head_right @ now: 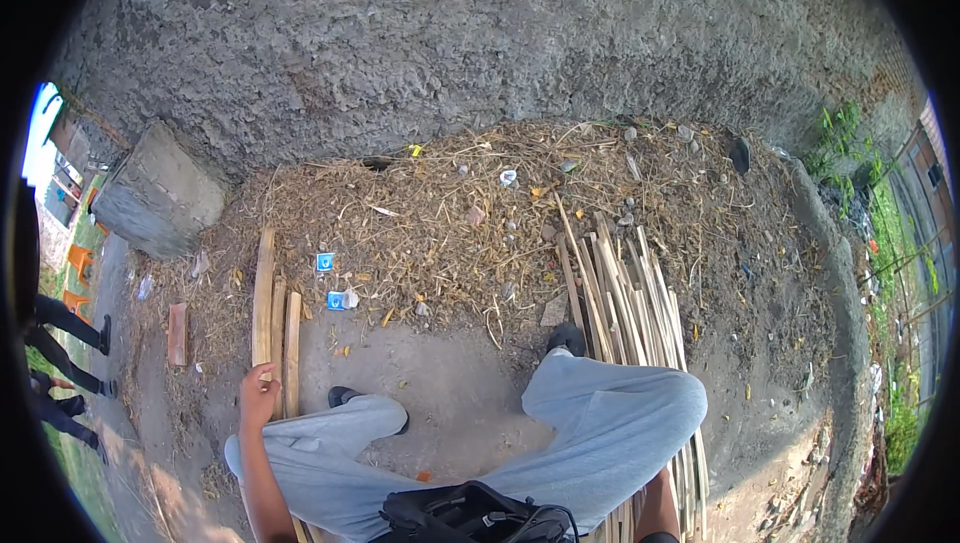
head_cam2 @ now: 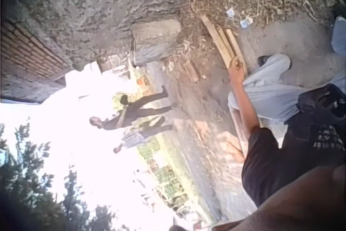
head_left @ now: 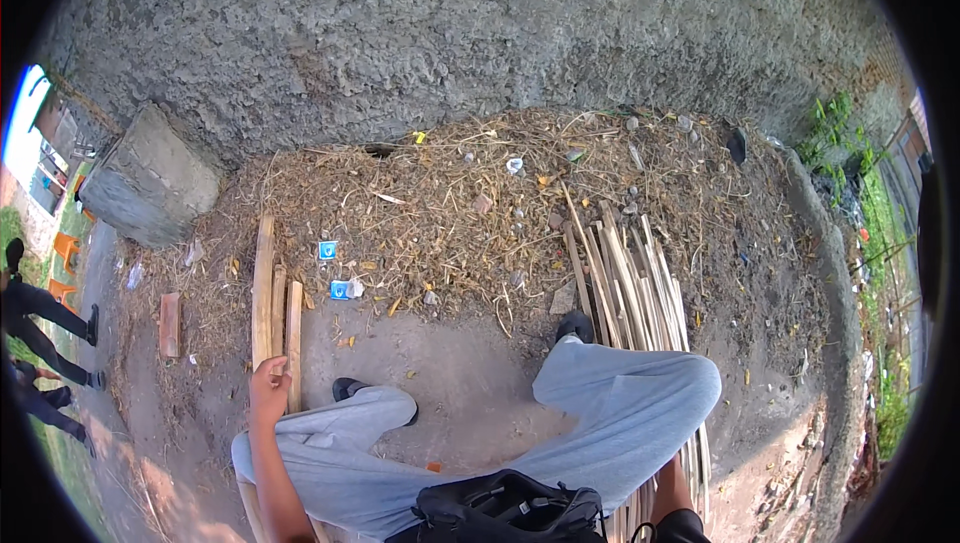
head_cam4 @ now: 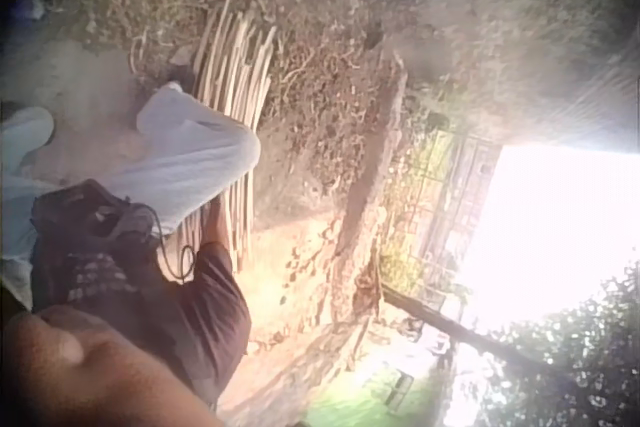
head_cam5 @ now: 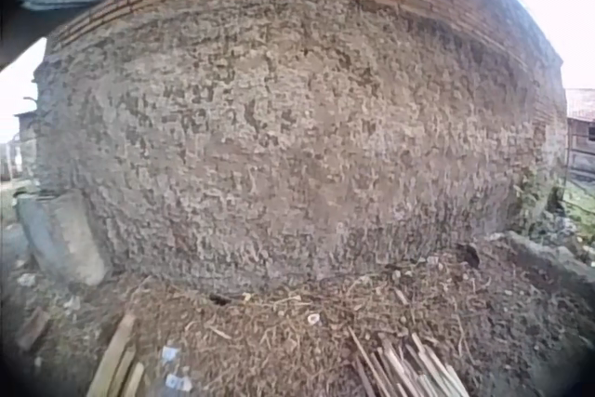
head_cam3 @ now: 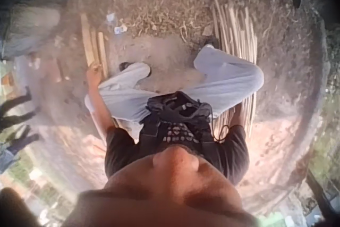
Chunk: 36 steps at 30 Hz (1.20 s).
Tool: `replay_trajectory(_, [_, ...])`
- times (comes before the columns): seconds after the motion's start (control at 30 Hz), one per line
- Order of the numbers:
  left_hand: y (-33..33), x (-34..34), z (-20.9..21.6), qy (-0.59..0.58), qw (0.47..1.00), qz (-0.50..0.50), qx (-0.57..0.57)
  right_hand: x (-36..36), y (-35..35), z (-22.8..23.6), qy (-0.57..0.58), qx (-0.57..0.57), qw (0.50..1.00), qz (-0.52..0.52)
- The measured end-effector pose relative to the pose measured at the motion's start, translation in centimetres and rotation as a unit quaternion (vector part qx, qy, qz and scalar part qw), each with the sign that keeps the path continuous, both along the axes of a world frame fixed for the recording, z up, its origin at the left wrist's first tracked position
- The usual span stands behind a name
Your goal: The person uses a small green-handled knife to strip or shave the outer bark from a long, thin strip of bamboo while holding it by hand.
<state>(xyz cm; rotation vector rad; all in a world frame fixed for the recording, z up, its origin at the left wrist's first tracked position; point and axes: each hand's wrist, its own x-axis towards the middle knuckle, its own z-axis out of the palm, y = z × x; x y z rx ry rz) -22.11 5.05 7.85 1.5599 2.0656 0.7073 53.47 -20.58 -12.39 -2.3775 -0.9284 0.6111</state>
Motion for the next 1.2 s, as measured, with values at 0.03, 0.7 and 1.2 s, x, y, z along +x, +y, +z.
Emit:
replay_trajectory(0.03, [-0.1, -0.2, -0.1, 0.0, 1.0, 0.014, 0.003, 0.3, 0.3, 0.5, 0.006, 0.017, 1.0, 0.007])
replay_trajectory(0.7, [-0.7, 2.6, 3.9, -0.071, 0.994, -0.03, 0.082, 9.8, 2.4, 38.1, -0.396, 0.237, 0.885, 0.054])
replay_trajectory(1.2, [0.5, 18.5, 13.8, 0.156, 0.883, -0.245, 0.368, -27.4, 31.9, 33.7, -0.397, 0.388, 0.667, 0.496])
